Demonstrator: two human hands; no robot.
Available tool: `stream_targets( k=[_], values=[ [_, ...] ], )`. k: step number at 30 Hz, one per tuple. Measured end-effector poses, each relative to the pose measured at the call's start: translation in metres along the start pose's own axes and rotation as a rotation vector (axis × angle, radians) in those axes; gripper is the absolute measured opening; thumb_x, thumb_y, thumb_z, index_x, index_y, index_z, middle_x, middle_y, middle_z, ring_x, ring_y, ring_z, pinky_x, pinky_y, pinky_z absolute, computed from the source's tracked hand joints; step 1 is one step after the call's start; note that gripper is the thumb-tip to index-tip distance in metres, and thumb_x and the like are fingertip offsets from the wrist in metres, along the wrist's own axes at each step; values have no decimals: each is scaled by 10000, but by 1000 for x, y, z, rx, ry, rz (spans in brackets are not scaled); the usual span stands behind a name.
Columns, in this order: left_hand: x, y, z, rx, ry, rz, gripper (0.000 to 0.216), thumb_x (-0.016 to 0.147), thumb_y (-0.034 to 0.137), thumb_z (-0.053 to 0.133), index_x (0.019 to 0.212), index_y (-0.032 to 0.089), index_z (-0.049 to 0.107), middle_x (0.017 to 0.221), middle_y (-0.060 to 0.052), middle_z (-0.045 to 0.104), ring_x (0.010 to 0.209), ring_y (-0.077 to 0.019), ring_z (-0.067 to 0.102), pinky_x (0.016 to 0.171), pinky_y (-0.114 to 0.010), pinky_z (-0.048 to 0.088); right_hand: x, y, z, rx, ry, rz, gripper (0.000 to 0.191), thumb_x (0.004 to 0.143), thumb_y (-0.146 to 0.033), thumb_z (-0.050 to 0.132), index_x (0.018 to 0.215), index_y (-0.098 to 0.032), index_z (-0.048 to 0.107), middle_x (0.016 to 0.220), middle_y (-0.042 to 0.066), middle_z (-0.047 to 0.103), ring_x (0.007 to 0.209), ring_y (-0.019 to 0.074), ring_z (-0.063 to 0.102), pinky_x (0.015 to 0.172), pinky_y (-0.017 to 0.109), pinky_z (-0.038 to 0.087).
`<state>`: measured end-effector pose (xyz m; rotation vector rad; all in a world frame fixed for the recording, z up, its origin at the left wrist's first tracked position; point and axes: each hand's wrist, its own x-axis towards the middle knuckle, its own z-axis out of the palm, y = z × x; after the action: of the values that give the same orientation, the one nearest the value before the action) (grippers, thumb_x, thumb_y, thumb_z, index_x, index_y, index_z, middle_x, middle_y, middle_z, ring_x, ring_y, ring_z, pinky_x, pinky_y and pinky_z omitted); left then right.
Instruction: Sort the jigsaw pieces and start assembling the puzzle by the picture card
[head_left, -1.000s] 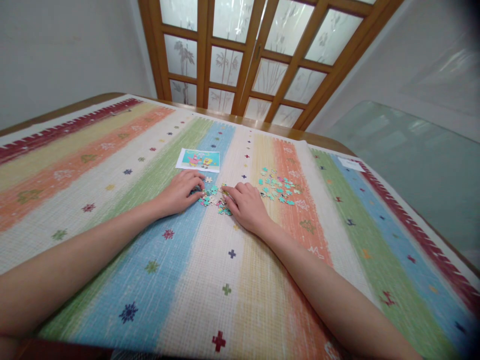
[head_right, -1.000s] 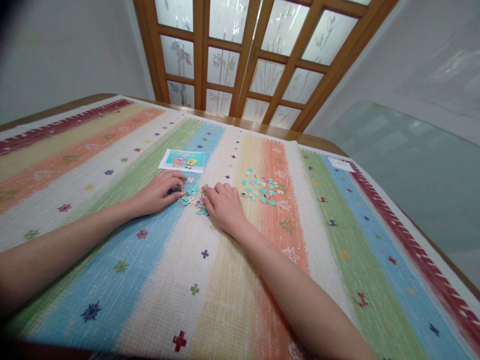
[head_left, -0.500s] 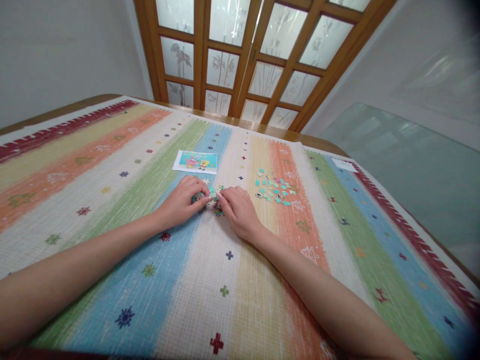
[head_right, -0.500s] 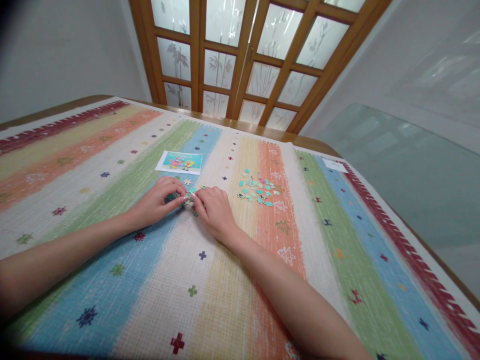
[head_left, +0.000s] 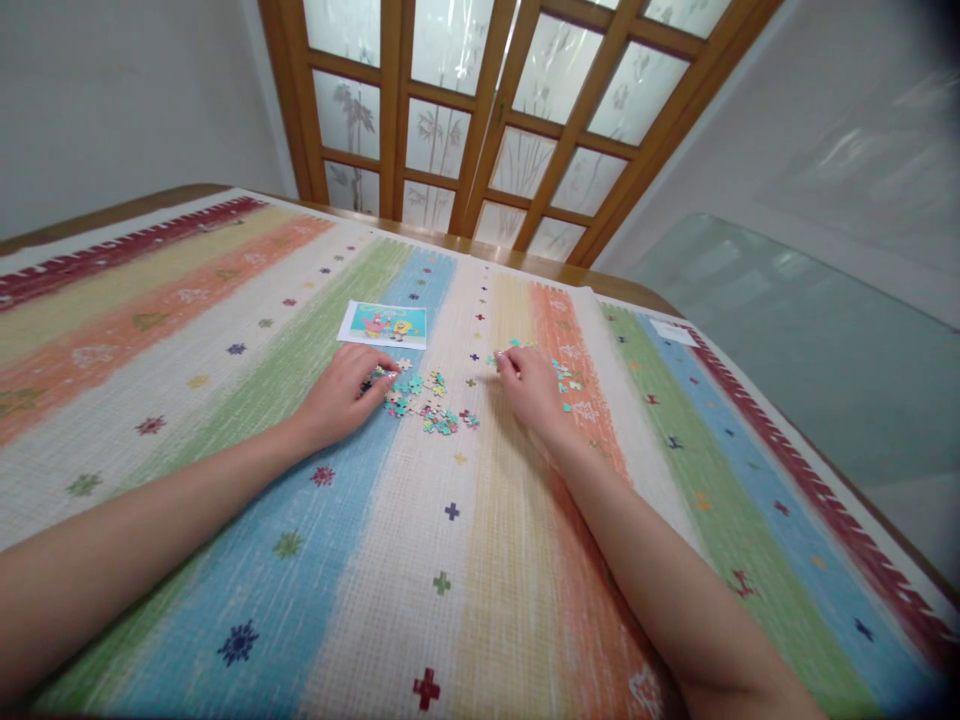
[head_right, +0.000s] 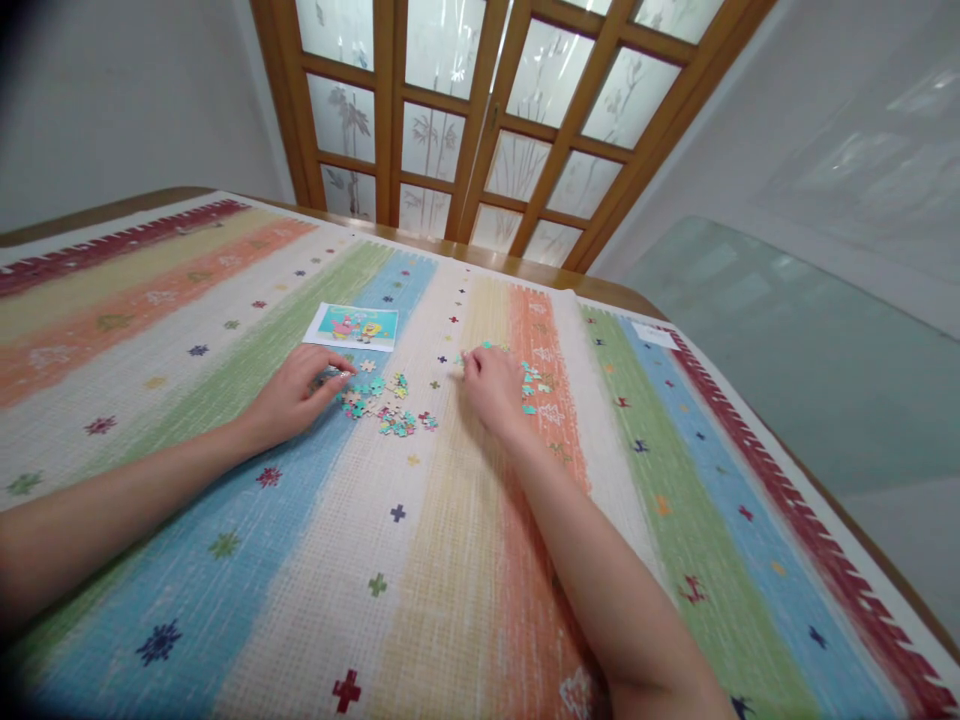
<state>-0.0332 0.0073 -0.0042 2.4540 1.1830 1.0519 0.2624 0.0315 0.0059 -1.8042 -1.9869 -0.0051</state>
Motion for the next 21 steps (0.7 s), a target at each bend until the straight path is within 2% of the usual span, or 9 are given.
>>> stream_targets(
  k=[5, 10, 16, 21],
  values=[
    [1, 0, 0, -10, 10, -49, 233, 999, 360, 443, 1026, 201, 611, 1035, -68, 655, 1033, -243, 572, 975, -440, 421, 31, 24, 2, -242, -104, 98, 438, 1007, -354, 361, 958, -162, 752, 1023, 173, 695, 942, 282, 573, 769, 369, 358],
    [2, 2, -2, -12, 20, -96, 248, 994, 379, 429, 1016, 214, 612, 1038, -69, 659, 1038, -246, 571, 983, -445, 422, 44, 26, 8, -373, -176, 15, 417, 987, -366, 410, 1029, -168, 775, 1087, 187, 679, 1063, 333, 547, 849, 430, 359],
    [2, 2, -3, -28, 28, -103, 252, 993, 375, 434, 1008, 205, 620, 1025, -69, 662, 1029, -246, 578, 976, -438, 422, 46, 26, 7, -476, -160, -74, 421, 978, -339, 397, 1037, -117, 750, 1086, 206, 679, 1079, 349, 529, 873, 462, 325],
    [2, 1, -2, -27, 38, -93, 242, 999, 363, 434, 1001, 203, 614, 1022, -65, 660, 1028, -241, 574, 977, -432, 417, 47, 19, 3, -488, -87, -140, 292, 945, -295, 484, 1036, -116, 696, 1076, 196, 679, 1073, 339, 511, 860, 437, 302]
  ],
)
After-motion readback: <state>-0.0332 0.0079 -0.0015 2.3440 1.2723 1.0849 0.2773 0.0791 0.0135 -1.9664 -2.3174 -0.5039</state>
